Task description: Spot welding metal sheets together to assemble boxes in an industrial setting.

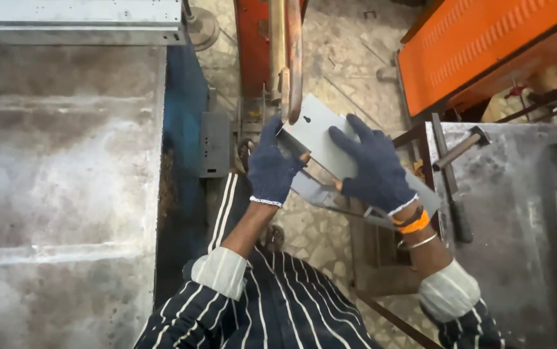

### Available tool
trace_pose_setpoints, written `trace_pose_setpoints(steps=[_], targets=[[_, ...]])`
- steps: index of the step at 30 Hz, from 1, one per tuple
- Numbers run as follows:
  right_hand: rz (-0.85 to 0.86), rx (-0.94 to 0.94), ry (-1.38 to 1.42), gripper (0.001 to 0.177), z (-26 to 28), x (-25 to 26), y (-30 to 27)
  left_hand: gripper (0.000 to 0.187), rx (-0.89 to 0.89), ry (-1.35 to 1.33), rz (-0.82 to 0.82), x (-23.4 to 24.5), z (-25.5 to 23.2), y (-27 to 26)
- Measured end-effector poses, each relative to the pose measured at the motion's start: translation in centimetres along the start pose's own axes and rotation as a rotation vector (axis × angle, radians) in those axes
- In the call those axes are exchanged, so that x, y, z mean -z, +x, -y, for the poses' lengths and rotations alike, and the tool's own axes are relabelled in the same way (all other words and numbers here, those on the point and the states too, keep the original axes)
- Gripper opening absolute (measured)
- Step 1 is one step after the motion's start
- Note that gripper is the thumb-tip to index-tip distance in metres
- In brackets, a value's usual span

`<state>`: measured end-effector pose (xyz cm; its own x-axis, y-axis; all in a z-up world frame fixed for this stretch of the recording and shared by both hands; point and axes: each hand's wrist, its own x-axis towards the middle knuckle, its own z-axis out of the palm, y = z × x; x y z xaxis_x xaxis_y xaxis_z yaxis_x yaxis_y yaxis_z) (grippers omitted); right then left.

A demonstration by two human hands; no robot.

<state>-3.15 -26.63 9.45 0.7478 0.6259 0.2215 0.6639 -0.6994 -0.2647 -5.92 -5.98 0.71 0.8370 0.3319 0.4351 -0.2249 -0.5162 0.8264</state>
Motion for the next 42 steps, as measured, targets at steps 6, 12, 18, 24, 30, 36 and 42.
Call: trace_pose_setpoints(steps=[6, 12, 18, 24, 30, 36, 42], targets=[[-0.132, -0.195, 0.053, 0.105, 3.2, -2.5, -1.6, 0.08, 0.017, 0.032, 0.186, 1.8, 1.3, 1.8], [-0.186, -0.407, 0.13, 0.127, 5.3, -5.9, 0.1, 0.072, -0.038, 0.082, 0.362, 3.5, 1.4, 4.1], [-0.274, -0.508, 0.303, 0.125, 5.6, -7.8, 0.2, 0.069, -0.142, 0.155, 0.419, 4.2, 1.9, 4.4], [-0.405, -0.523, 0.168, 0.123, 10.0, -5.5, -1.8, 0.053, -0.318, 0.022, 0.453, 7.6, 1.6, 2.2], [-0.347, -0.466, 0.001, 0.124, 11.6, -4.5, -6.3, 0.031, -0.172, 0.332, 0.564, 6.6, 1.8, -3.5], [-0.187, -0.567, -0.072, 0.116, 13.6, -5.0, -7.9, 0.016, -0.086, 0.338, 0.542, 4.8, 7.5, -9.0], [-0.273, -0.551, -0.109, 0.125, 12.9, -3.6, -9.1, 0.021, 0.14, 0.093, 0.421, 8.8, 0.9, -6.5]])
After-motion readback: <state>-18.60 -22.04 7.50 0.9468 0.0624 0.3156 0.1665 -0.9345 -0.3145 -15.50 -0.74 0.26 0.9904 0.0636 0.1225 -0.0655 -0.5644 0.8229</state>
